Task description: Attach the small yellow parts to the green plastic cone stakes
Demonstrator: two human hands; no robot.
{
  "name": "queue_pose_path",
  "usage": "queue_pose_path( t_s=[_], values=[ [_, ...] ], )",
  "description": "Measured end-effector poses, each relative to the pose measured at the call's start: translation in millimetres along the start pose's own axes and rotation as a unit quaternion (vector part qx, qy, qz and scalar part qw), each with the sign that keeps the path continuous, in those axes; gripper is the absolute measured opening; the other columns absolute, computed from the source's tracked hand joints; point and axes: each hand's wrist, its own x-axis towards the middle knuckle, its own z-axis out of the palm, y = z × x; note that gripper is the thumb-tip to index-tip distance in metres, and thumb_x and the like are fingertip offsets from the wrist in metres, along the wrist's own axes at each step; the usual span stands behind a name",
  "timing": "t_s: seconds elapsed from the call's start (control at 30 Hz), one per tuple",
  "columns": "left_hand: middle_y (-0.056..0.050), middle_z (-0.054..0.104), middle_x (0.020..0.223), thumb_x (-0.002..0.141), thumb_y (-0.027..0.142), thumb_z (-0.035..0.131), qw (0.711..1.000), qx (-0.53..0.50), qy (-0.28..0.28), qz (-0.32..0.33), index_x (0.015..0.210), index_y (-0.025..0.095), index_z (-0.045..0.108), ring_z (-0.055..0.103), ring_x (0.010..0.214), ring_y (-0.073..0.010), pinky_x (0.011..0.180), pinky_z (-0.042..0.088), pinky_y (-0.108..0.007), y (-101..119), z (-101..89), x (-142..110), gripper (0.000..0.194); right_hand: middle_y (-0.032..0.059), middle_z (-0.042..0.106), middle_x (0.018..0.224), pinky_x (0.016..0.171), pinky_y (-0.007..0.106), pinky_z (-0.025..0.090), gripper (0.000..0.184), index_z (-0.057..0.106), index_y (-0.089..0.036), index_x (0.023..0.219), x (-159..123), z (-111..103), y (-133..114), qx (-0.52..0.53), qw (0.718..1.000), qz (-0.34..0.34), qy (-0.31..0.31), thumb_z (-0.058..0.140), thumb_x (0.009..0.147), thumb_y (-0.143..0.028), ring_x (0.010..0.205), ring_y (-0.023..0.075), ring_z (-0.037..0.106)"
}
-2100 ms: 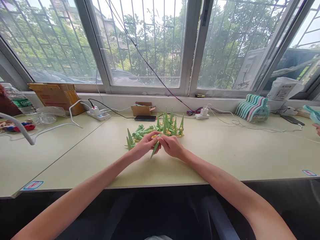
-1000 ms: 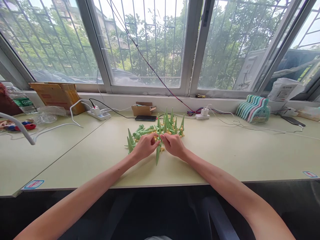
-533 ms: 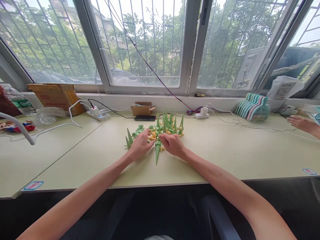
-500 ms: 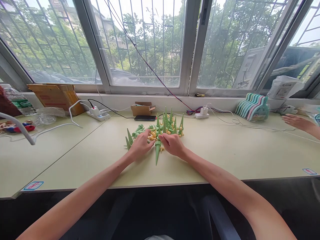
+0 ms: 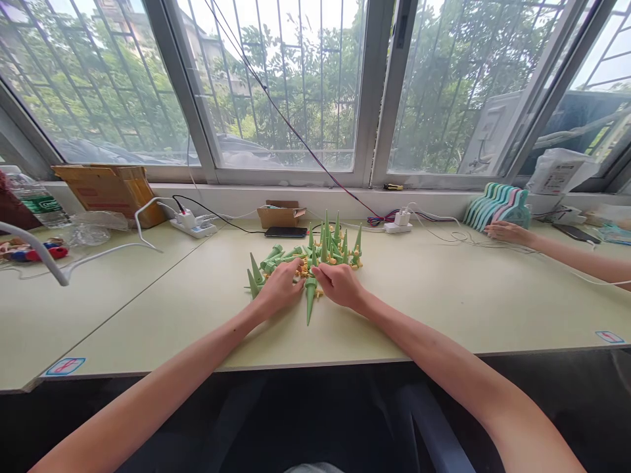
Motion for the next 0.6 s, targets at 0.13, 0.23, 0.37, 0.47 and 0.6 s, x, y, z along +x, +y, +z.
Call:
queue_pose_path(
  t_s=[0.13,0.23,0.37,0.47,0.6],
  values=[
    [-0.014,0.064,0.098,0.083,0.016,0.053,1.0,0.002,-0.002,0.004,0.098,0.017,0.055,0.058,0.099,-0.0314,0.079,0.046,-0.039,2.2,-1.8,0.0,0.015,-0.006,0.029,0.05,0.048,0.024,0.021,0.043,0.027,-0.021,0.061,0.2,-0.1,-0.1,0.0,1.0,0.001,-0.002,0.036,0.1,-0.037,0.045,0.0094,0.022],
    [-0.012,0.064,0.096,0.083,0.012,0.052,1.0,0.007,-0.001,0.011,0.095,0.017,0.055,0.059,0.097,-0.0299,0.079,0.046,-0.038,2.8,-2.7,0.2,0.014,-0.0058,0.029,0.05,0.048,0.024,0.021,0.044,0.027,-0.021,0.061,0.2,0.1,-0.2,-0.002,1.0,0.007,-0.006,0.034,0.1,-0.039,0.045,0.0091,0.022],
    [-0.009,0.064,0.092,0.082,0.007,0.05,1.0,0.013,0.001,0.018,0.091,0.018,0.054,0.058,0.093,-0.0272,0.08,0.046,-0.037,3.0,-2.8,0.8,0.015,-0.0056,0.03,0.05,0.049,0.024,0.021,0.044,0.028,-0.02,0.061,-0.1,0.3,0.8,0.001,1.0,0.015,-0.022,0.034,0.1,-0.039,0.046,0.009,0.023],
    [-0.009,0.063,0.091,0.082,0.005,0.049,1.0,0.025,0.002,0.019,0.087,0.018,0.054,0.058,0.092,-0.026,0.079,0.047,-0.036,2.3,-1.6,1.4,0.015,-0.0054,0.03,0.051,0.05,0.024,0.021,0.044,0.03,-0.02,0.061,-0.5,0.7,1.5,0.004,0.999,0.023,-0.039,0.034,0.1,-0.039,0.047,0.009,0.023],
    [-0.01,0.064,0.092,0.083,0.005,0.05,0.999,0.032,0.005,0.026,0.083,0.017,0.055,0.057,0.095,-0.0272,0.079,0.047,-0.037,-2.3,2.8,2.3,0.014,-0.0051,0.033,0.051,0.051,0.024,0.022,0.044,0.032,-0.02,0.061,-0.6,1.5,1.2,0.005,0.997,0.037,-0.065,0.035,0.1,-0.039,0.047,0.0086,0.025]
  ],
)
